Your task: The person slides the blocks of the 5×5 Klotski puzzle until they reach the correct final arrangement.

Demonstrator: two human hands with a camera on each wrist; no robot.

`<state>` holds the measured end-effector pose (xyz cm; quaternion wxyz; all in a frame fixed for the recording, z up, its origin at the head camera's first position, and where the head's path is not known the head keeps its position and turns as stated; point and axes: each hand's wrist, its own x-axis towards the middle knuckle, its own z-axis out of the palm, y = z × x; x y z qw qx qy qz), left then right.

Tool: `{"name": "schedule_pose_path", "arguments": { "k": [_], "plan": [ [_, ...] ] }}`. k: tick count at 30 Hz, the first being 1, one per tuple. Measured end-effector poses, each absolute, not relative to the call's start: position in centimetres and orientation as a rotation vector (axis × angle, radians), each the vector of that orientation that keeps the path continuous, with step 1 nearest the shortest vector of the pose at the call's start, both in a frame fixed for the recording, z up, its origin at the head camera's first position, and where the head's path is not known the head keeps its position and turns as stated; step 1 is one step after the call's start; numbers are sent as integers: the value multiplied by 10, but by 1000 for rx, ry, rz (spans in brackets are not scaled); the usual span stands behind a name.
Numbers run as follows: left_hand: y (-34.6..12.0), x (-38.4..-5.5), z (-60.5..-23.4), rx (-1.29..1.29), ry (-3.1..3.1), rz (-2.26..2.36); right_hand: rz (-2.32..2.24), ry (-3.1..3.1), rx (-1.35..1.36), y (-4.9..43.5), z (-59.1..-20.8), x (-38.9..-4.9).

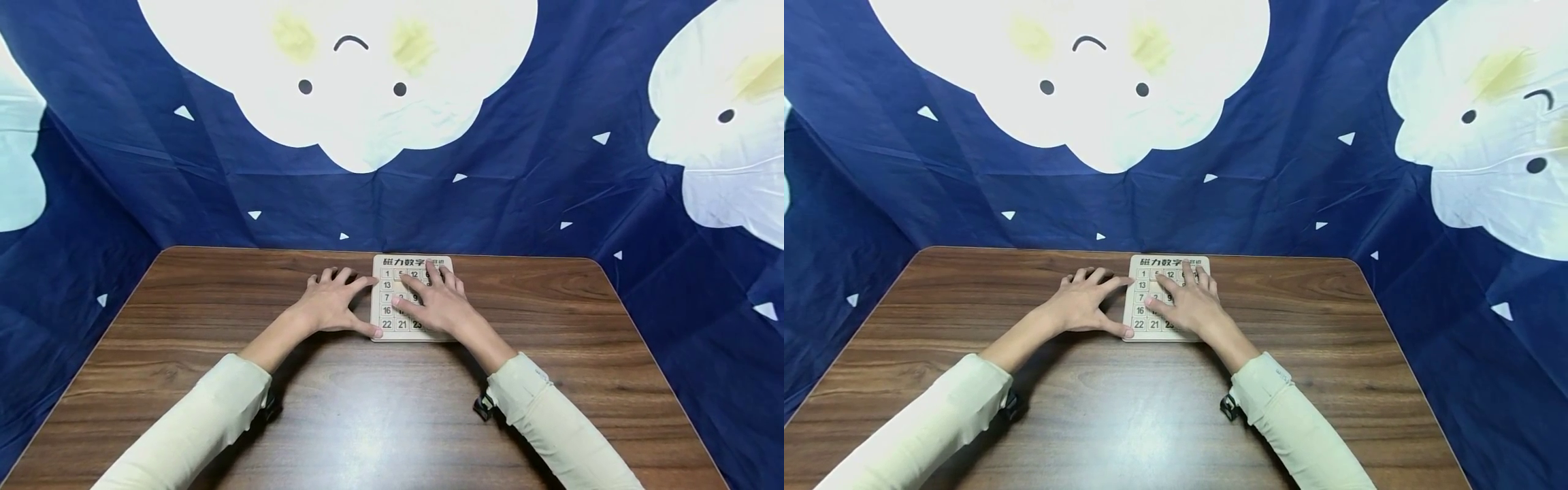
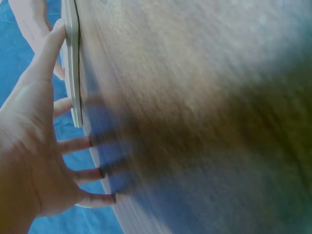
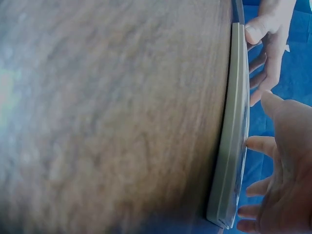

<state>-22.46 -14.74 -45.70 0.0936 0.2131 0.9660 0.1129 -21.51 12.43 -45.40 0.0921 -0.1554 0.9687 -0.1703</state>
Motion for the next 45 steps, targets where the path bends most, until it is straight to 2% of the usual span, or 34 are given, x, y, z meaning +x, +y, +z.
{"name": "schedule_pose_path", "arguments": {
  "k": [25, 45],
  "plan": [
    [-148, -225, -458, 624, 2857, 365, -420, 2852, -596, 136, -442, -178],
    [-146, -227, -454, 609, 2828, 348, -423, 2861, -502, 131, -447, -193]
  ]
}}
